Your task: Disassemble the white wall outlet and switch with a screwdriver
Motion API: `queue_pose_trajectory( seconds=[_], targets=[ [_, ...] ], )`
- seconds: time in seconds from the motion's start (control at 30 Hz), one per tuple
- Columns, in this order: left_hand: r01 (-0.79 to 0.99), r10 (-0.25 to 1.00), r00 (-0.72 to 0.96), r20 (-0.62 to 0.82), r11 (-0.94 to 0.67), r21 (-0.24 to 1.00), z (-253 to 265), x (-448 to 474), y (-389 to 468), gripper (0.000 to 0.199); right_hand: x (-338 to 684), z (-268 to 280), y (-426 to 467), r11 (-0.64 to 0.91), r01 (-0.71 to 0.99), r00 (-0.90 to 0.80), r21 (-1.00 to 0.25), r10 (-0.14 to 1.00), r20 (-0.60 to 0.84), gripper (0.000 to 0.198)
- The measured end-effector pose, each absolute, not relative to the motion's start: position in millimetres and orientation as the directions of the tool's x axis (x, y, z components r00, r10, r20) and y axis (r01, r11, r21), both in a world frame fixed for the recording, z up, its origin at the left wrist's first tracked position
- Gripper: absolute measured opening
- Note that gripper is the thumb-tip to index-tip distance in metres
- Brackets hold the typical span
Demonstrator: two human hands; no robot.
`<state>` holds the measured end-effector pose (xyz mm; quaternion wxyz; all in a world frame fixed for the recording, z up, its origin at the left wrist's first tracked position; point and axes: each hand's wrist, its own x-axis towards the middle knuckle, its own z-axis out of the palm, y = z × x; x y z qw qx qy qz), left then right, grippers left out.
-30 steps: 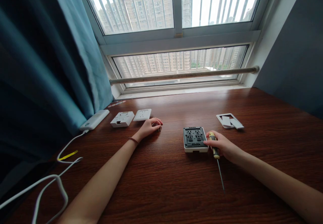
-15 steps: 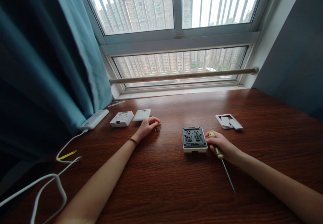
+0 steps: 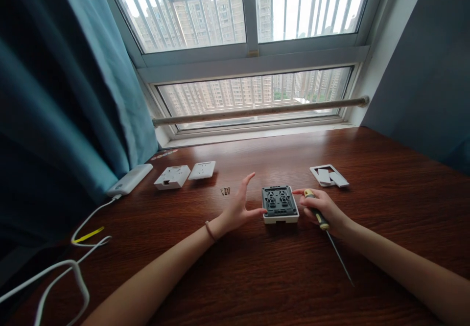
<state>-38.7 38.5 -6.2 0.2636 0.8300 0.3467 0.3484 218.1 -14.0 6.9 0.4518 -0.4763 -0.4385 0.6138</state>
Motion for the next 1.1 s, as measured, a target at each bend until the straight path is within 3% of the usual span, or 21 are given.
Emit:
queue_pose_trajectory(
  seconds=[0.1,0.23,0.33,0.4,0.57,0.87,1.1],
  targets=[
    [0.355,0.749,0.608,0.263,-0.552,0.754,-10,-30,31,0.102,218,17,-17,-0.244,-0.116,-0.15,-0.963,0.962,-0.226,0.047],
    [0.236,0.704,0.685,0.188,-0.459,0.857,-12,-30,33,0.095,216,25,-22,-0.285,-0.131,-0.169,-0.95,0.95,-0.261,0.051],
    [0.143,0.677,0.714,0.181,-0.394,0.908,-12,-29,33,0.09,214,25,-23,-0.269,-0.163,-0.199,-0.949,0.951,-0.236,0.042],
    [0.148,0.69,0.698,0.193,-0.402,0.903,-11,-28,32,0.087,213,22,-24,-0.261,-0.203,-0.226,-0.944,0.95,-0.215,0.038],
    [0.223,0.738,0.637,0.225,-0.455,0.862,-9,-28,30,0.085,214,19,-23,-0.365,-0.311,-0.37,-0.878,0.897,-0.242,0.048],
    [0.125,0.698,0.688,0.199,-0.384,0.915,-9,-27,28,0.081,223,18,-20,-0.508,-0.576,-0.509,-0.64,0.836,-0.204,0.031],
    [0.142,0.705,0.66,0.26,-0.457,0.878,-5,-27,26,0.078,221,14,-18,-0.507,-0.557,-0.49,-0.658,0.84,-0.233,0.033]
  ],
)
